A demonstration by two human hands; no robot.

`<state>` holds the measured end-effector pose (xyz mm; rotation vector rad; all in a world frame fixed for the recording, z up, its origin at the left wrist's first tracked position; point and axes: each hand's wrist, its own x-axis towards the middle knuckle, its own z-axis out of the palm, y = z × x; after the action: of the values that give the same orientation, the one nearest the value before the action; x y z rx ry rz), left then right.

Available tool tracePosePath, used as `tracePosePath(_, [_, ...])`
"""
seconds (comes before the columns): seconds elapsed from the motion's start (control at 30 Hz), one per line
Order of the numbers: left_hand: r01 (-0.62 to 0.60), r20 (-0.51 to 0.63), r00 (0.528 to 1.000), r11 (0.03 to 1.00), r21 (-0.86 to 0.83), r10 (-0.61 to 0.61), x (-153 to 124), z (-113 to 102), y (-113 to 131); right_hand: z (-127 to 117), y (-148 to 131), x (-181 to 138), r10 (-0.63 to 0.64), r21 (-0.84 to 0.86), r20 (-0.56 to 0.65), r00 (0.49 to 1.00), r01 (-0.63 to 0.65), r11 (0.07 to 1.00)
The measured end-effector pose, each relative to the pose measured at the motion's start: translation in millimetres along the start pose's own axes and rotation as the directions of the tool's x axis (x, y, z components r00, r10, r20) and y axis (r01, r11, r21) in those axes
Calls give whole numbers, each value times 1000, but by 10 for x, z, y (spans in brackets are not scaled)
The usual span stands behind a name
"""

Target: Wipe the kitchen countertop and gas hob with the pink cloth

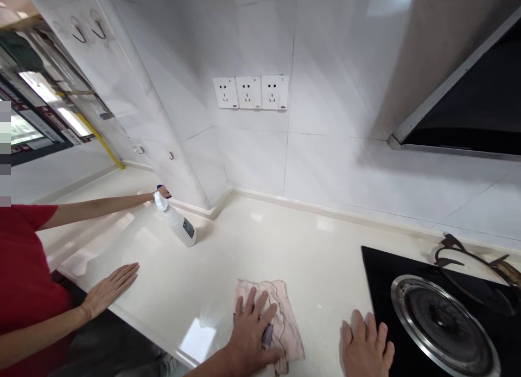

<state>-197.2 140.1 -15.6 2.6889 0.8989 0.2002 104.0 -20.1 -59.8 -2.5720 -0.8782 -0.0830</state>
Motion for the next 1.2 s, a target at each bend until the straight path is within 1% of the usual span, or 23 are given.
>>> tracePosePath(0.13, [-30,48,998,998,-47,33,20,40,-72,-21,-113,-4,44,40,-82,996,-41,998])
tracePosePath(0.23, [-32,29,999,998,-62,33,202,30,-128,-52,-142,-3,44,44,-78,996,-40,998])
tracePosePath(0.3, [-19,-12,1000,998,-57,18,434,-26,-209,-62,-139,-9,48,39,-69,996,-45,998])
tracePosePath(0.37, [4,-45,999,998,-56,-6,731,-128,-334,-56,-121,-13,57,37,-63,996,-55,998])
tracePosePath(0.53, [136,-37,990,991,-19,-136,1498,-488,-763,2,-60,12,103,27,-29,994,-102,994])
tracePosePath(0.6, [180,-42,983,984,10,-180,1704,-622,-969,6,-57,24,128,15,-16,992,-128,992])
tracePosePath(0.67, [225,-51,974,974,38,-223,1794,-750,-1199,-13,-72,26,128,10,-23,991,-128,992])
tracePosePath(0.7, [251,-59,967,966,53,-248,1789,-817,-1321,-29,-85,24,124,7,-33,992,-124,992])
tracePosePath(0.77, [304,-76,952,950,78,-298,1673,-960,-1565,-65,-120,15,117,-6,-42,992,-117,993])
tracePosePath(0.87, [383,-103,922,917,112,-372,1291,-1164,-1863,-105,-185,-5,107,-44,-23,994,-108,993])
tracePosePath(0.93, [425,-122,903,896,127,-411,967,-1226,-1958,-116,-230,-18,103,-68,-40,994,-106,992])
tracePosePath(1.0, [463,-152,884,875,143,-443,660,-1181,-1940,-118,-263,-26,95,-90,-58,994,-100,991])
tracePosePath(1.07, [483,-202,870,860,166,-450,428,-1035,-1818,-114,-276,-25,90,-107,-54,995,-95,990])
tracePosePath(1.13, [452,-251,880,873,186,-402,309,-838,-1629,-105,-265,-15,87,-117,-37,996,-90,989])
tracePosePath(1.2, [366,-255,913,914,175,-317,316,-651,-1415,-88,-237,2,98,-118,-24,995,-100,988])
